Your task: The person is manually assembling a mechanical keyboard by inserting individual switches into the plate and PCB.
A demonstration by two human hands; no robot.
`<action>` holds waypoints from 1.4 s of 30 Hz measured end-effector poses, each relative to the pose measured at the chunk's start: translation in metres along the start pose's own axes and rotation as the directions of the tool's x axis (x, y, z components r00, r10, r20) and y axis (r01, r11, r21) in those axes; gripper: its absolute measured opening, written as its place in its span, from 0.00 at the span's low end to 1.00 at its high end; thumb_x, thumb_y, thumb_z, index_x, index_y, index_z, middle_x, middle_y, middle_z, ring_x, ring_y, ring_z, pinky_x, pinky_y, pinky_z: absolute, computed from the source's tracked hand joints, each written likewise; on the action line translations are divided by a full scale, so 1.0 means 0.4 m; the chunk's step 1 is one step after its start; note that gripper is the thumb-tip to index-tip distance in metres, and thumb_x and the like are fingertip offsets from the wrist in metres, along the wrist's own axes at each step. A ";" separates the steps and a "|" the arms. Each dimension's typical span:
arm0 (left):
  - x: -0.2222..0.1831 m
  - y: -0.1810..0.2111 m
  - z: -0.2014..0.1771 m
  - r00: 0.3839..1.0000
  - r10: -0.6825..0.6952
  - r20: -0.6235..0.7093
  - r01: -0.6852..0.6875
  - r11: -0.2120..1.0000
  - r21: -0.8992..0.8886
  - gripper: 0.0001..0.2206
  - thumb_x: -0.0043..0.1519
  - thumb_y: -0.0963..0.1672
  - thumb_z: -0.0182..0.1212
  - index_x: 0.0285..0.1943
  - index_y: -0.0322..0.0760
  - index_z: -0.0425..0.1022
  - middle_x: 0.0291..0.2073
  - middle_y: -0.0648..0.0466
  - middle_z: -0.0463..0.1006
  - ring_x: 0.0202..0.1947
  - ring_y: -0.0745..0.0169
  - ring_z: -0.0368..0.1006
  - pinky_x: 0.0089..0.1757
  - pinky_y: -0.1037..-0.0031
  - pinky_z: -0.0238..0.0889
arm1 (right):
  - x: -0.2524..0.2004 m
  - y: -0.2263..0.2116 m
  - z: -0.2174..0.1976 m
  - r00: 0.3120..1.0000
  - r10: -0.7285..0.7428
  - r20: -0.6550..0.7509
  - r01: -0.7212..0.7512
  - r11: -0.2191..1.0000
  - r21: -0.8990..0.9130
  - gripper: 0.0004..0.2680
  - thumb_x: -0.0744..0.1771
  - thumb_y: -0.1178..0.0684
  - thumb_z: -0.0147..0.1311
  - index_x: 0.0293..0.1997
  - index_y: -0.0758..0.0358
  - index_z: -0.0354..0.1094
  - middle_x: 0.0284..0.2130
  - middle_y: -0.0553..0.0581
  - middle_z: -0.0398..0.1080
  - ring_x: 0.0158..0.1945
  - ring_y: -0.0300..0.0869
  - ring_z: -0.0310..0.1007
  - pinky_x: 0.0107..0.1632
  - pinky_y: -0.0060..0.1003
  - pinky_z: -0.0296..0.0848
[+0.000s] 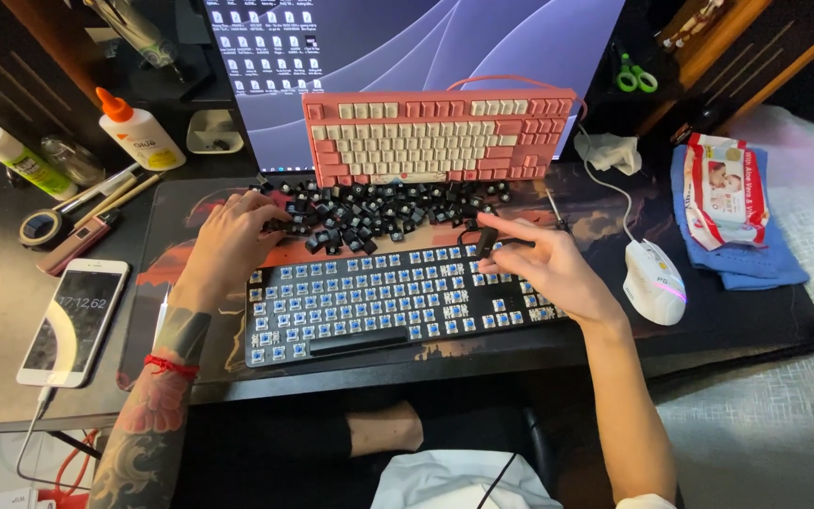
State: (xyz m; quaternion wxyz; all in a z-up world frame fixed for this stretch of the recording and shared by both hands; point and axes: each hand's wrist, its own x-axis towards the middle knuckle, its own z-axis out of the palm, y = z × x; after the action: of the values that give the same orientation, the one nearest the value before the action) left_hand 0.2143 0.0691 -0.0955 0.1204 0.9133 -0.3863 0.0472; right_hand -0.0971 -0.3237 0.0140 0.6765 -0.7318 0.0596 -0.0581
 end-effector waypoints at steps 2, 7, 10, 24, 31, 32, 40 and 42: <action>0.000 -0.002 0.002 1.000 -0.003 0.012 0.003 1.000 -0.015 0.12 0.73 0.46 0.77 0.65 0.52 0.91 0.63 0.55 0.85 0.66 0.50 0.80 0.62 0.61 0.71 | -0.010 -0.030 0.016 0.999 -0.039 -0.021 0.037 0.993 -0.113 0.24 0.72 0.61 0.69 0.81 0.71 0.74 0.56 0.66 0.76 0.57 0.51 0.87 0.67 0.56 0.90; 0.000 -0.010 0.019 1.000 -0.001 -0.009 0.001 1.000 0.000 0.12 0.73 0.46 0.78 0.64 0.51 0.91 0.62 0.55 0.85 0.66 0.50 0.80 0.61 0.61 0.72 | -0.024 0.037 0.015 0.992 -0.115 -0.054 0.087 0.928 -0.363 0.24 0.72 0.59 0.72 0.82 0.64 0.73 0.50 0.64 0.82 0.48 0.45 0.84 0.60 0.45 0.87; -0.001 -0.008 0.021 1.000 0.009 -0.024 -0.008 1.000 0.007 0.12 0.72 0.46 0.78 0.64 0.52 0.91 0.62 0.55 0.85 0.65 0.50 0.81 0.61 0.61 0.72 | -0.049 0.013 0.039 0.990 -0.139 0.015 0.128 0.859 -0.496 0.22 0.72 0.61 0.71 0.78 0.60 0.76 0.52 0.62 0.87 0.50 0.48 0.87 0.59 0.46 0.88; 0.003 -0.016 0.021 1.000 0.009 0.007 -0.009 1.000 -0.010 0.11 0.73 0.46 0.77 0.64 0.51 0.89 0.62 0.55 0.84 0.66 0.48 0.80 0.62 0.60 0.73 | -0.077 0.088 0.062 0.980 -0.170 0.103 0.198 0.798 -0.570 0.12 0.71 0.60 0.72 0.63 0.58 0.89 0.63 0.60 0.79 0.59 0.56 0.91 0.69 0.58 0.84; 0.002 -0.009 0.015 1.000 0.004 0.010 -0.004 1.000 -0.027 0.10 0.74 0.45 0.76 0.64 0.49 0.89 0.61 0.53 0.83 0.65 0.46 0.80 0.62 0.58 0.73 | -0.077 0.093 0.080 0.976 -0.191 0.103 0.217 0.825 -0.522 0.21 0.71 0.65 0.69 0.76 0.58 0.80 0.60 0.58 0.89 0.64 0.52 0.88 0.65 0.46 0.85; 0.001 -0.008 0.016 1.000 0.005 0.008 -0.004 1.000 -0.027 0.10 0.75 0.45 0.75 0.65 0.49 0.89 0.61 0.53 0.83 0.64 0.46 0.80 0.62 0.58 0.73 | -0.078 0.095 0.082 0.975 -0.191 0.113 0.221 0.827 -0.517 0.21 0.71 0.65 0.69 0.76 0.57 0.80 0.60 0.59 0.90 0.64 0.52 0.88 0.65 0.46 0.86; 0.000 -0.008 0.009 1.000 0.010 0.024 -0.009 1.000 -0.024 0.10 0.75 0.46 0.75 0.64 0.50 0.89 0.61 0.53 0.83 0.64 0.46 0.81 0.61 0.59 0.74 | -0.077 0.079 0.093 0.969 -0.214 0.125 0.246 0.787 -0.565 0.16 0.73 0.63 0.66 0.72 0.58 0.82 0.59 0.59 0.89 0.61 0.51 0.88 0.64 0.49 0.86; -0.001 -0.010 0.010 1.000 0.011 0.024 -0.010 1.000 -0.022 0.10 0.75 0.46 0.75 0.65 0.51 0.89 0.61 0.54 0.83 0.64 0.46 0.80 0.61 0.59 0.74 | -0.078 0.083 0.092 0.967 -0.219 0.130 0.253 0.778 -0.575 0.15 0.73 0.62 0.66 0.71 0.58 0.83 0.59 0.58 0.89 0.62 0.50 0.88 0.64 0.48 0.85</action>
State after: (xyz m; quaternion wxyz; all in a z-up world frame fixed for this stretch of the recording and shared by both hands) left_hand 0.2168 0.0712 -0.1002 0.1252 0.9104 -0.3930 0.0325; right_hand -0.1222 -0.2848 -0.0220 0.4062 -0.9075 -0.0363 -0.1008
